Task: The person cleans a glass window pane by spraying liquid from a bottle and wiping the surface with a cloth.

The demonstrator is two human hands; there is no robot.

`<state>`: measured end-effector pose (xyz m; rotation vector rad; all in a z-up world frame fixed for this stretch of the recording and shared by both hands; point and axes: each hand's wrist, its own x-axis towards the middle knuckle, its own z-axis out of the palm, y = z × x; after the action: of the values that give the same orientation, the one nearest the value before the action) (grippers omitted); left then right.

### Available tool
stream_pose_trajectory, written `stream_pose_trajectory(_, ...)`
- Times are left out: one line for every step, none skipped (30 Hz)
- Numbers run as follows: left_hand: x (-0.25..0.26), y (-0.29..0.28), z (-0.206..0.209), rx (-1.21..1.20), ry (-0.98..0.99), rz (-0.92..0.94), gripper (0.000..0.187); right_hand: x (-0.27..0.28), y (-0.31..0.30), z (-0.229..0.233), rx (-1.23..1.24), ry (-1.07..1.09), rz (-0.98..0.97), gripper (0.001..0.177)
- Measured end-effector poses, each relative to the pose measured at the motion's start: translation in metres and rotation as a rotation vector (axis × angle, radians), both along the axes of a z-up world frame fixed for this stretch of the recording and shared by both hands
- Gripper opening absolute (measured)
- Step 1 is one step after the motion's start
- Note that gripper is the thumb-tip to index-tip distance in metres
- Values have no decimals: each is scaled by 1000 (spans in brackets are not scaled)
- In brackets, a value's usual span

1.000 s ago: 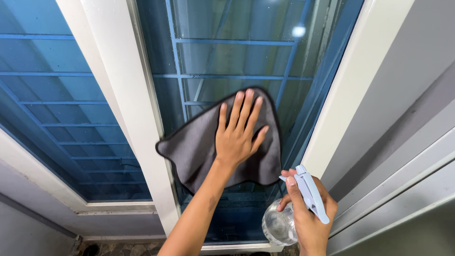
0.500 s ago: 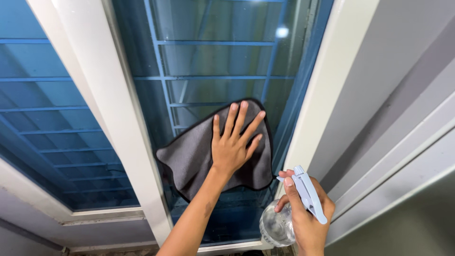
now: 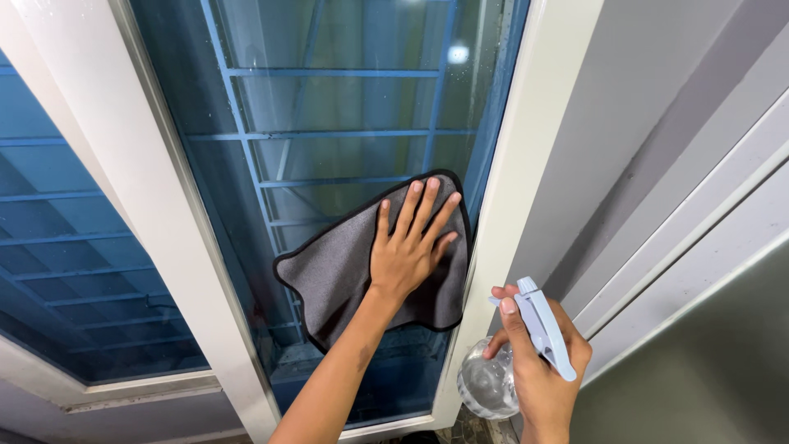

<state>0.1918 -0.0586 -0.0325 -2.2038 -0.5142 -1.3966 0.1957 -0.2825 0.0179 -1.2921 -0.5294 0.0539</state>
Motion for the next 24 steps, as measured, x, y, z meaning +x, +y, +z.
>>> stream_pose_trajectory(3, -1, 1, 3, 10, 31, 57, 2, -1, -1, 0, 6, -6, 26)
stream_pose_trajectory(6, -2, 4, 5, 21, 63, 56, 3, -1, -1, 0, 11, -13, 27)
stream_pose_trajectory(10, -3, 10, -14, 17, 33, 55, 5, -2, -2, 0, 16, -18, 27)
stream_pose_trajectory(15, -4, 19, -33, 14, 4, 54, 5, -3, -2, -1, 23, -18, 27)
stream_pose_trajectory(19, -4, 29, -50, 8, -24, 53, 6, -4, -2, 1, 27, -16, 27)
stream_pose_trajectory(24, -6, 39, -73, -8, -42, 53, 7, -4, -2, 3, 31, -14, 28)
stream_pose_trajectory(28, -9, 47, -97, -21, -63, 54, 7, -5, -3, -1, 34, -18, 28)
stream_pose_trajectory(32, -10, 53, -120, -35, -83, 54, 8, -6, -4, -6, 38, -22, 28)
stream_pose_trajectory(35, -12, 57, -114, -17, -104, 54, 9, -6, -5, -10, 43, -29, 29)
stream_pose_trajectory(38, -12, 60, -107, 2, -124, 55, 11, -5, -5, -7, 43, -34, 29)
stream_pose_trajectory(41, -12, 58, -105, 23, -145, 55, 12, -5, -6, -9, 45, -38, 29)
stream_pose_trajectory(44, -13, 54, -89, 35, -150, 55, 13, -6, -7, -12, 47, -43, 29)
stream_pose_trajectory(45, -12, 47, -70, 45, -152, 56, 14, -5, -8, -9, 52, -43, 28)
stream_pose_trajectory(46, -13, 39, -50, 56, -154, 56, 14, -5, -8, -7, 56, -43, 28)
stream_pose_trajectory(45, -14, 29, -42, 75, -145, 57, 14, -5, -8, -5, 61, -42, 28)
stream_pose_trajectory(43, -17, 19, -34, 94, -135, 57, 14, -4, -7, -21, 50, -46, 28)
stream_pose_trajectory(42, -19, 10, -25, 113, -128, 57, 14, -3, -6, -36, 40, -51, 27)
stream_pose_trajectory(41, -19, 4, -18, 109, -124, 58, 15, -2, -4, -52, 29, -56, 27)
stream_pose_trajectory(40, -20, 1, -11, 104, -122, 58, 15, -2, -2, -51, 9, -55, 27)
stream_pose_trajectory(40, -21, 1, -3, 98, -120, 59, 16, -2, 0, -50, -11, -53, 26)
stream_pose_trajectory(41, -21, 4, -34, 92, -159, 59, 16, -2, 2, -51, -31, -50, 26)
stream_pose_trajectory(43, -22, 10, -66, 86, -198, 59, 16, -2, 4, -48, -33, -54, 26)
stream_pose_trajectory(44, -21, 17, -96, 81, -237, 59, 17, -2, 6, -44, -33, -56, 26)
stream_pose_trajectory(46, -21, 26, -122, 84, -310, 60, 17, -1, 8, -40, -33, -59, 26)
